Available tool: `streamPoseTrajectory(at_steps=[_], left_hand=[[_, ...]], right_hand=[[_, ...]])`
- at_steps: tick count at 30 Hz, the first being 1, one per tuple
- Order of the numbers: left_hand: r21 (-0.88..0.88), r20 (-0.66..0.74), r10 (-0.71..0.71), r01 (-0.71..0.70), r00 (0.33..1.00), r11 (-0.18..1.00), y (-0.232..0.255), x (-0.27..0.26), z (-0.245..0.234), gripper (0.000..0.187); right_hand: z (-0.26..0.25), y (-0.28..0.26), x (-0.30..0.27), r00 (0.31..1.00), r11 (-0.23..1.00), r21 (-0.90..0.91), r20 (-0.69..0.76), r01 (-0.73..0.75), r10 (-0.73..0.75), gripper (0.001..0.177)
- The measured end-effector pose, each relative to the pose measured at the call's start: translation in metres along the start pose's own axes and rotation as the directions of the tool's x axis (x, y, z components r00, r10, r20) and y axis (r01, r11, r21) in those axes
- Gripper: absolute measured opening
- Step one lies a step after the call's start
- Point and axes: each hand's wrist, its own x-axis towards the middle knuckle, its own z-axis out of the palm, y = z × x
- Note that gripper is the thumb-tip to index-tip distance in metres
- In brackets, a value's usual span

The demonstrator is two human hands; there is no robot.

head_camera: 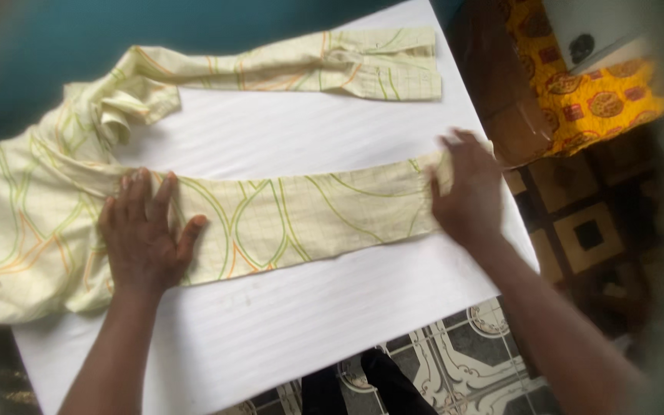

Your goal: The person folds a long-sleeved patterned shirt on a white table by hand, smoothing the fabric and folding the sleeves over the body.

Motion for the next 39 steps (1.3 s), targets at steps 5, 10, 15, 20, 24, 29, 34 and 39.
streamPoseTrajectory(at_steps=[5,10,15,20,24,29,34,39], left_hand=[[0.065,-0.007,0.005,-0.004,1.0,0.998,0.0,-0.01,0.0,0.041],[0.107,-0.037,0.026,-0.022,0.999,0.994,0.004,-0.007,0.0,0.031],[0.122,-0.146,-0.123,0.141,0.982,0.982,0.05,0.013,0.017,0.026],[-0.353,-0.02,0.091,-0.093,0.996,0.931,0.242,0.045,0.056,0.063],[-0.366,0.116,0.157,-0.104,0.981,0.925,0.32,0.059,0.047,0.08],[-0.258,0.244,0.111,-0.045,0.964,0.965,0.268,0.048,0.056,0.082],[-0.063,0.19,-0.078,0.091,0.979,0.994,0.122,0.012,0.049,0.08],[-0.019,0.164,-0.268,0.274,0.949,0.961,-0.007,-0.01,0.006,0.07]], right_hand=[[0.019,-0.024,-0.017,0.962,0.989,-0.086,0.257,0.118,-0.093,0.081],[-0.002,0.025,-0.024,0.942,0.976,-0.213,0.334,0.046,0.029,0.073],[-0.001,0.023,-0.029,0.957,0.986,-0.167,0.287,0.009,0.04,0.071],[0.001,0.028,-0.028,0.96,0.977,-0.206,0.282,0.055,0.006,0.066],[0.005,0.034,-0.028,0.964,0.967,-0.239,0.263,0.091,-0.026,0.067],[-0.001,0.027,-0.027,0.956,0.981,-0.189,0.293,0.047,0.01,0.065],[-0.006,0.022,-0.027,0.957,0.984,-0.176,0.29,0.032,0.02,0.065],[-0.004,0.024,-0.027,0.964,0.982,-0.182,0.267,0.052,-0.002,0.063]])
